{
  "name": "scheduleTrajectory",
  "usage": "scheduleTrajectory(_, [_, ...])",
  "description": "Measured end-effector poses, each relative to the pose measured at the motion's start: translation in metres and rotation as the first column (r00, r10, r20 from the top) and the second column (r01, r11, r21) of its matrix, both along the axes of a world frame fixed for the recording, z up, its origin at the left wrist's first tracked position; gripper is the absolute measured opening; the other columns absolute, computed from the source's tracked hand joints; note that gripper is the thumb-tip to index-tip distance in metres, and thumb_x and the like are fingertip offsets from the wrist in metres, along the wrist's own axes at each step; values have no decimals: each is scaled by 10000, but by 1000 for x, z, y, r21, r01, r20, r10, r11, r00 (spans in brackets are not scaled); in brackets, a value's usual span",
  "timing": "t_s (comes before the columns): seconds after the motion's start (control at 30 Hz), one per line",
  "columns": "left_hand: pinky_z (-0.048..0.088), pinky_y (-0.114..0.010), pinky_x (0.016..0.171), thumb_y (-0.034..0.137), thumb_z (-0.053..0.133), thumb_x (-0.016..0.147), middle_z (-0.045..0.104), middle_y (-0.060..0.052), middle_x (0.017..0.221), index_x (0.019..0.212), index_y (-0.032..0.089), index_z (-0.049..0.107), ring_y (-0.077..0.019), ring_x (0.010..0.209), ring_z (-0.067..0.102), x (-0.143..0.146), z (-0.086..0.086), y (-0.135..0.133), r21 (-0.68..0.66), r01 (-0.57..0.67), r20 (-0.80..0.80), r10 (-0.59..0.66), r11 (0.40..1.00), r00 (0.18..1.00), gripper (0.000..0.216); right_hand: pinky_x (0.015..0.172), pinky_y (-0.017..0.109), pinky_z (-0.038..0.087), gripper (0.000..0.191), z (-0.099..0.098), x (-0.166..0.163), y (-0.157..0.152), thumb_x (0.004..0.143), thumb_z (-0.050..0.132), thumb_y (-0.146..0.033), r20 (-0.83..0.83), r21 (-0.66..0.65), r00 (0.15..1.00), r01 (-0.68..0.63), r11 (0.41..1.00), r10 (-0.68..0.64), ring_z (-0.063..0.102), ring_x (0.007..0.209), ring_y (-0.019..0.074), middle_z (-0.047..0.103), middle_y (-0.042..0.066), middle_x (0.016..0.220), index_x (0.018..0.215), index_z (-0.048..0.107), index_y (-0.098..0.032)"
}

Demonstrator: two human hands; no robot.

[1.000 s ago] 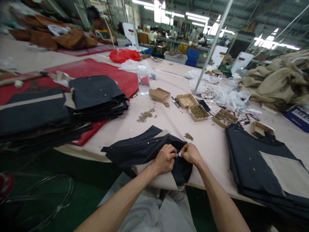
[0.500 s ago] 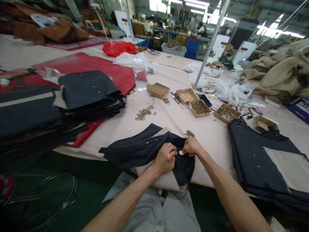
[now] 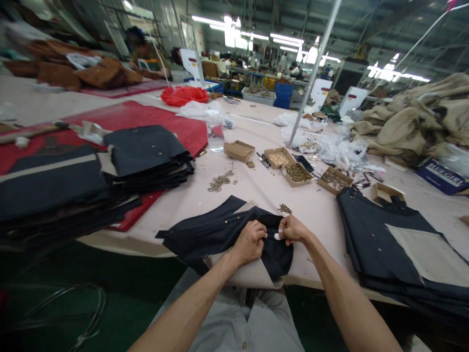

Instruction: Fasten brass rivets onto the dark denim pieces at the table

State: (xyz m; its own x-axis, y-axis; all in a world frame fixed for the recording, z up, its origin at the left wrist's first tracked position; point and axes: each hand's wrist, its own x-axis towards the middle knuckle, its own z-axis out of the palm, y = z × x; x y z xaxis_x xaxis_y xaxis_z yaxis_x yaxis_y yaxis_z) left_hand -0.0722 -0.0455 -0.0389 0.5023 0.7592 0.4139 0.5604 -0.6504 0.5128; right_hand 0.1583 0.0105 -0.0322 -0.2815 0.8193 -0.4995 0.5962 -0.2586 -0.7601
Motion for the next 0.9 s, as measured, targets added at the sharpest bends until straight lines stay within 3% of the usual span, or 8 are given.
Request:
scheduleTrajectory(0.2, [422, -414, 879, 40, 544, 663, 636, -89, 954, 834, 170, 632, -240, 961, 523, 0, 0, -3, 31, -21, 12, 20, 999, 1000, 232, 383, 195, 403, 222, -16, 1, -13, 593, 718, -220, -138, 51, 987, 92, 994, -85, 536, 390, 104, 582, -53, 534, 778, 607, -167])
scheduleTrajectory(0.33, [419, -418, 866, 35, 534, 659, 629, -91, 958, 858, 171, 624, -243, 947, 524, 0, -2, -1, 42, -16, 32, 15, 999, 999, 257, 462, 222, 428, 166, -31, -5, -24, 661, 683, -261, -85, 276, 989, 138, 951, -119, 510, 445, 105, 573, -45, 551, 803, 661, -177])
scheduleTrajectory(0.5, [414, -415, 874, 44, 531, 679, 628, -87, 960, 879, 169, 622, -246, 962, 518, 3, -5, -2, 21, -31, 14, 30, 999, 999, 253, 625, 266, 468, 157, -33, -9, -48, 746, 630, -238, 29, 634, 994, 65, 770, -107, 587, 664, 158, 645, 22, 764, 842, 754, -225])
scheduleTrajectory(0.63, [415, -416, 890, 53, 522, 708, 624, -95, 999, 900, 169, 627, -249, 984, 515, 4, -1, -3, 11, -37, -5, 37, 999, 999, 248, 636, 266, 447, 200, -27, -10, -63, 815, 594, -199, 47, 766, 999, -19, 643, -26, 569, 704, 160, 596, 33, 803, 924, 758, -236])
scheduleTrajectory(0.77, [416, -423, 893, 54, 520, 710, 620, -103, 1014, 938, 165, 629, -253, 987, 514, 5, 2, -2, 11, -41, -14, 41, 999, 999, 276, 642, 266, 448, 201, -22, -9, -67, 851, 575, -202, -6, 770, 1000, 6, 638, -1, 580, 733, 166, 603, 40, 839, 948, 748, -234])
scheduleTrajectory(0.9, [414, -425, 892, 54, 523, 705, 615, -107, 1035, 969, 157, 629, -254, 995, 513, 6, 2, 0, 11, -47, -27, 47, 999, 999, 302, 632, 261, 447, 152, -19, -9, -59, 830, 592, -228, -16, 725, 1000, 19, 688, -11, 587, 720, 169, 636, 43, 820, 882, 734, -216])
